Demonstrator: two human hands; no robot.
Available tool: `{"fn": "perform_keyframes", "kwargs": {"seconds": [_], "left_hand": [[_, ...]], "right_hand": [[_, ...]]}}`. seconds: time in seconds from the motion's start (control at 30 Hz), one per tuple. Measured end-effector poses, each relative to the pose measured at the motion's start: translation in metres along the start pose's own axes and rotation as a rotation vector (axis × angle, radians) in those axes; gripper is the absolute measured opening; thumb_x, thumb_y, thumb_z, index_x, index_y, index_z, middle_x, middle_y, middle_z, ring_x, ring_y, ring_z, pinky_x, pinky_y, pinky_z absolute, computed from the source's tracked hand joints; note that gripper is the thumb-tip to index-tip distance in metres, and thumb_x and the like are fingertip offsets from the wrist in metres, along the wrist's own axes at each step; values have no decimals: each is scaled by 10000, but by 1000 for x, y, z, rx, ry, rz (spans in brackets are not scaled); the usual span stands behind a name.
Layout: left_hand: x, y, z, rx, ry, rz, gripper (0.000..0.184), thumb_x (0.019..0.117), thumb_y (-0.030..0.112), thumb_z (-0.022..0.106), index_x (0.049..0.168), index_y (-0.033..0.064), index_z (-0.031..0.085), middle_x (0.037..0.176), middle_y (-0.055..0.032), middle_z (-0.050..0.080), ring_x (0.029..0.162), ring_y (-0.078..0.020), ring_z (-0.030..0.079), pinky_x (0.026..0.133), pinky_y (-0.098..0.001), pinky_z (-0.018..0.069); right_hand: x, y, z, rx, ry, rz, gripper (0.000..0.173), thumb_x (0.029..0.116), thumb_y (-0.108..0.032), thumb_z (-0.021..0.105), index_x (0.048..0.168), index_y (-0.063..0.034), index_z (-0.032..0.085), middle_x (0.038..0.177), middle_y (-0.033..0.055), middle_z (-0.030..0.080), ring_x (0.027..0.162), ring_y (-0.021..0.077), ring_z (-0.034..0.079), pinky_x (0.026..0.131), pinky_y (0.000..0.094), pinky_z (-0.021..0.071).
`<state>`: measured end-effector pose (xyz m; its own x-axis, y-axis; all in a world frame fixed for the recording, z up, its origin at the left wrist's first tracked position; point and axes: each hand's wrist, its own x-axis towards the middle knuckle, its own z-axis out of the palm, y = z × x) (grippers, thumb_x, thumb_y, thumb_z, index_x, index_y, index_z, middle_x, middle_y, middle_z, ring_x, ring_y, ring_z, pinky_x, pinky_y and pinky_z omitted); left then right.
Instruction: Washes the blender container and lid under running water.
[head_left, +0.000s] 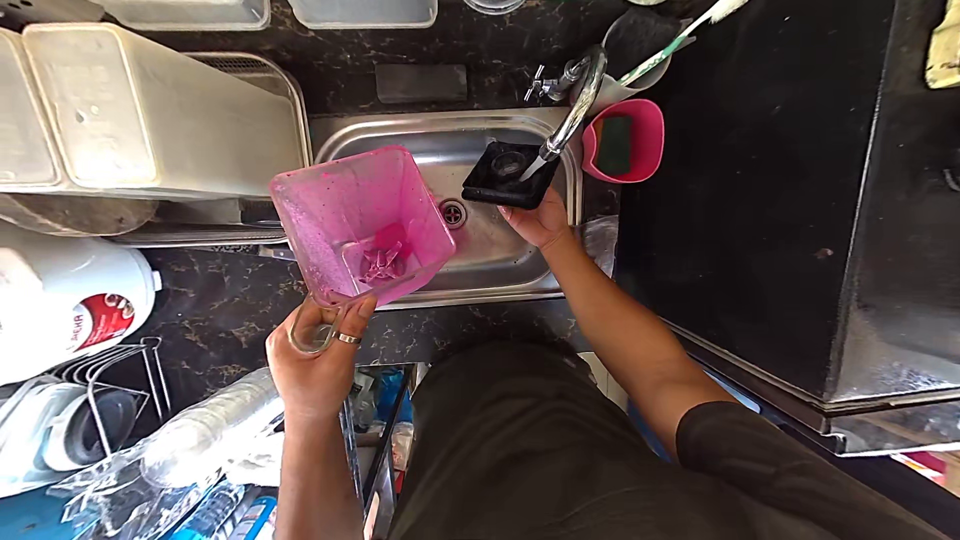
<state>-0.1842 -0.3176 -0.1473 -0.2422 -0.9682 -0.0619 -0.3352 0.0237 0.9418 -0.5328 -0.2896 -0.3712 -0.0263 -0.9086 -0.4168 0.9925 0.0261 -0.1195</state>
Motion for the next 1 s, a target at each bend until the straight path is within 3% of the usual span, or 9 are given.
{"fn": "perform_keyframes", "kwargs": {"seconds": [0.17, 0.27, 0.37, 0.47, 0.57, 0.7, 0.8, 0.9, 1.0], "left_hand": [[-1, -2, -1, -20, 7, 8, 128, 918, 274, 749, 916, 159, 693, 777, 81, 694, 637, -61, 652, 594, -242, 579], [-1, -1, -2, -29, 18, 12, 123, 913, 264, 755, 930, 157, 695, 782, 83, 698, 641, -62, 656, 594, -243, 581], [-7, 4, -6, -60, 39, 26, 123, 911, 261, 761, 950, 166, 694, 786, 88, 701, 643, -60, 656, 602, -241, 582], [-16, 6, -13, -142, 91, 73, 106, 904, 258, 777, 937, 183, 710, 788, 83, 707, 635, -57, 648, 589, -233, 570], [-32, 6, -23, -235, 150, 132, 121, 895, 236, 800, 991, 204, 733, 845, 65, 745, 677, -66, 682, 613, -233, 586], [-63, 7, -38, -320, 263, 217, 196, 884, 235, 815, 1064, 236, 736, 920, 59, 763, 740, -70, 702, 665, -245, 601], [-90, 5, -50, -364, 336, 274, 249, 885, 267, 814, 1120, 278, 731, 988, 88, 758, 815, -56, 705, 724, -253, 605], [-115, 2, -59, -331, 413, 290, 246, 892, 306, 806, 1126, 306, 729, 1002, 119, 752, 847, -38, 705, 748, -240, 605], [-132, -5, -63, -314, 454, 286, 249, 890, 296, 810, 1127, 303, 734, 1014, 119, 756, 850, -39, 712, 749, -238, 610]], "right_hand": [[0, 0, 7, -169, 11, 85, 520, 1042, -528, 351, 1222, -124, 625, 1150, 165, 691, 989, 290, 692, 837, 452, 592], [1, -2, 19, -401, 140, 101, 465, 1056, -456, 247, 1243, -175, 567, 1158, 90, 678, 1030, 238, 665, 871, 460, 568], [4, 0, 26, -596, 358, 107, 401, 1049, -445, 313, 1309, -186, 474, 1145, 74, 643, 847, 190, 651, 703, 370, 558], [-8, 10, 36, -1186, 423, 110, 453, 977, -334, 563, 1364, -110, 486, 1121, 96, 634, 841, 193, 638, 684, 382, 554], [-23, 28, 50, -1639, 327, -33, 503, 855, -313, 748, 1264, -56, 607, 1122, 194, 638, 1004, 308, 633, 830, 510, 554], [-41, 45, 127, -1917, 138, -255, 476, 800, -345, 798, 1204, -130, 664, 1166, 138, 601, 999, 267, 632, 785, 483, 574], [-66, 46, 227, -1953, -176, -546, 475, 844, -347, 760, 1218, -76, 653, 1224, 153, 603, 947, 208, 655, 689, 372, 577], [-77, 50, 301, -1888, -476, -891, 479, 881, -325, 707, 1222, 1, 625, 1206, 176, 574, 962, 177, 621, 689, 285, 541], [-51, 72, 282, -1765, -510, -1105, 502, 873, -316, 714, 1216, 34, 607, 1212, 206, 557, 1008, 209, 608, 712, 278, 538]]}}
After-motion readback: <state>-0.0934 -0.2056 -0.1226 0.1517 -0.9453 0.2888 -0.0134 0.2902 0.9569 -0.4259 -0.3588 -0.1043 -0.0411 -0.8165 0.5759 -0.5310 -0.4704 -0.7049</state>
